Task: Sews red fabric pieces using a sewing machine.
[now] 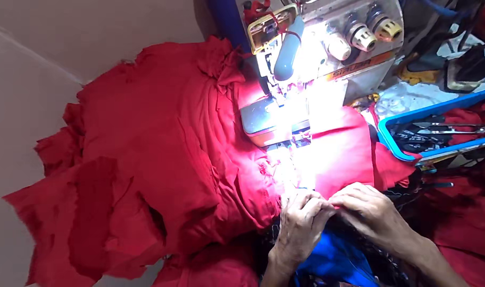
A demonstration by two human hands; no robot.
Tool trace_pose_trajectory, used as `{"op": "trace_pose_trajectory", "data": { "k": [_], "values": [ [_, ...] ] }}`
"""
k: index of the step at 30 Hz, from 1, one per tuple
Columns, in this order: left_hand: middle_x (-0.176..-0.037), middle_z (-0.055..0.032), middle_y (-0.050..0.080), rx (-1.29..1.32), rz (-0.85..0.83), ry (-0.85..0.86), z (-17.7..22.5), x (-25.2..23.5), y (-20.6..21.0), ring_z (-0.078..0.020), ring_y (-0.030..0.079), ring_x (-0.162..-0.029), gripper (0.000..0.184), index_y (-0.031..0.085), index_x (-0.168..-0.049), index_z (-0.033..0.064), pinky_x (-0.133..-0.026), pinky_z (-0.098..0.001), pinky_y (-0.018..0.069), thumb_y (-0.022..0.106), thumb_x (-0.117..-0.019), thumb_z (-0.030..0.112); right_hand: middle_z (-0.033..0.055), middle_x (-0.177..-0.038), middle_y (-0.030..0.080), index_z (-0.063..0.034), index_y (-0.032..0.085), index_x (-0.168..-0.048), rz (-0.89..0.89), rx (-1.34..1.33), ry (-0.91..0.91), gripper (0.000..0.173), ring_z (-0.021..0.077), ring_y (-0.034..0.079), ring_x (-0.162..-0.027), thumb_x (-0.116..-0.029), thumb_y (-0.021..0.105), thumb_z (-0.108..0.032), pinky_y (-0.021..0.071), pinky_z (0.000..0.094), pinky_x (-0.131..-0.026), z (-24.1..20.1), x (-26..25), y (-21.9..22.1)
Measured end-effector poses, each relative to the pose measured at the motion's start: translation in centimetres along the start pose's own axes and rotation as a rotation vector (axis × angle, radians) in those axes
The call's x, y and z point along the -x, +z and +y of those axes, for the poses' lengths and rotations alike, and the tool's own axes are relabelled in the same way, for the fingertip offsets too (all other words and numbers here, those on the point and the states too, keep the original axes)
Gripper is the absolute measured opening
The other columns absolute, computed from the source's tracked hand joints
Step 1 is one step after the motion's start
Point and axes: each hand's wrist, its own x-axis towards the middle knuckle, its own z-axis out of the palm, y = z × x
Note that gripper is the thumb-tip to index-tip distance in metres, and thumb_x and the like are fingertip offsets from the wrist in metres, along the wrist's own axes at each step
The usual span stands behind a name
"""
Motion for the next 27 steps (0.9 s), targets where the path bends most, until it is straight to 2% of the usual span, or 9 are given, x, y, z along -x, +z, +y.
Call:
{"op": "trace_pose_trajectory", "data": {
  "k": [4, 8, 11, 14, 16, 17, 19, 24, 27],
  "values": [
    [-0.089, -0.0095, 0.073, 0.231, 0.154, -0.048, 1.0, -1.5, 0.8, -0.0071, 0.067, -0.089, 0.016, 0.072, -0.094, -0.0029, -0.086, -0.0177, 0.0525, 0.068, -0.0928, 0.012, 0.0104, -0.086, 0.073, -0.0038, 0.076, -0.099, 0.161, 0.043, 0.162, 0.024, 0.0204, 0.069, -0.076, -0.0945, 0.054, -0.011, 0.0552, 0.0379, -0.069, -0.8, -3.7, -2.8],
    [-0.093, -0.0050, 0.073, 0.778, -0.130, -0.375, 1.3, -3.0, 0.3, -0.0046, 0.069, -0.086, 0.046, 0.067, -0.106, -0.0097, -0.084, -0.0229, 0.0572, 0.030, -0.1109, 0.016, 0.0093, -0.098, 0.072, 0.0035, 0.072, -0.107, 0.317, -0.011, 0.077, 0.023, 0.0014, 0.066, -0.090, -0.1001, 0.055, -0.009, 0.0523, 0.0154, -0.084, -1.7, -7.3, -6.5],
    [-0.098, -0.0025, 0.074, 1.119, -0.205, -0.670, 1.2, -5.6, 0.1, -0.0079, 0.071, -0.088, 0.060, 0.063, -0.115, -0.0030, -0.083, -0.0256, 0.0581, 0.014, -0.1108, 0.032, 0.0077, -0.104, 0.071, -0.0002, 0.070, -0.113, 0.314, -0.024, -0.080, 0.025, 0.0047, 0.065, -0.097, -0.1032, 0.052, -0.014, 0.0527, 0.0205, -0.087, -3.1, -7.1, -7.8],
    [-0.077, 0.0032, 0.069, 0.999, 0.034, -0.891, 0.9, -8.4, 0.5, -0.0018, 0.067, -0.069, 0.037, 0.064, -0.101, 0.0082, -0.064, -0.0194, 0.0571, 0.033, -0.1117, 0.026, 0.0061, -0.099, 0.073, -0.0107, 0.071, -0.112, 0.230, -0.061, -0.160, 0.022, 0.0125, 0.068, -0.095, -0.1069, 0.052, -0.021, 0.0536, 0.0276, -0.086, -3.8, -4.8, -7.0],
    [-0.092, -0.0025, 0.068, 0.699, 0.097, -0.884, -0.4, -9.4, 1.3, -0.0058, 0.063, -0.083, 0.026, 0.067, -0.113, 0.0055, -0.076, -0.0254, 0.0528, 0.057, -0.1052, 0.029, 0.0077, -0.095, 0.073, -0.0116, 0.072, -0.109, 0.159, -0.081, -0.171, 0.026, 0.0167, 0.068, -0.093, -0.1082, 0.049, -0.023, 0.0524, 0.0300, -0.085, -3.6, -3.1, -5.9],
    [-0.100, -0.0048, 0.070, 0.644, 0.054, -0.829, -1.4, -9.6, 1.9, -0.0078, 0.064, -0.090, 0.028, 0.068, -0.118, 0.0049, -0.082, -0.0284, 0.0542, 0.060, -0.1036, 0.027, 0.0074, -0.094, 0.073, -0.0122, 0.072, -0.108, 0.124, -0.084, -0.162, 0.028, 0.0174, 0.067, -0.091, -0.1085, 0.047, -0.024, 0.0506, 0.0300, -0.083, -3.2, -2.3, -5.3],
    [-0.096, -0.0046, 0.069, 0.493, -0.008, -0.709, -2.8, -9.8, 2.9, -0.0070, 0.063, -0.083, 0.025, 0.070, -0.115, 0.0054, -0.076, -0.0278, 0.0540, 0.060, -0.1037, 0.026, 0.0051, -0.092, 0.073, -0.0133, 0.073, -0.105, 0.064, -0.100, -0.125, 0.030, 0.0158, 0.066, -0.089, -0.1088, 0.047, -0.028, 0.0497, 0.0280, -0.081, -2.4, -1.0, -4.3],
    [-0.064, -0.0015, 0.054, 0.128, 0.086, -0.587, -1.5, -9.5, 3.3, -0.0073, 0.050, -0.060, 0.027, 0.066, -0.079, 0.0035, -0.058, -0.0260, 0.0428, 0.072, -0.0959, 0.024, 0.0049, -0.093, 0.075, -0.0115, 0.074, -0.103, 0.058, -0.144, -0.103, 0.034, 0.0142, 0.067, -0.091, -0.1092, 0.047, -0.030, 0.0485, 0.0252, -0.083, -1.9, -1.0, -3.7],
    [-0.073, -0.0049, 0.061, 0.109, 0.100, -0.480, -1.1, -9.5, 2.7, -0.0114, 0.056, -0.064, 0.023, 0.070, -0.091, 0.0048, -0.061, -0.0298, 0.0472, 0.067, -0.0995, 0.026, 0.0059, -0.091, 0.074, -0.0098, 0.074, -0.101, 0.100, -0.170, -0.084, 0.035, 0.0120, 0.068, -0.089, -0.1092, 0.047, -0.031, 0.0499, 0.0248, -0.081, -1.9, -1.8, -3.6]
  ]
}}
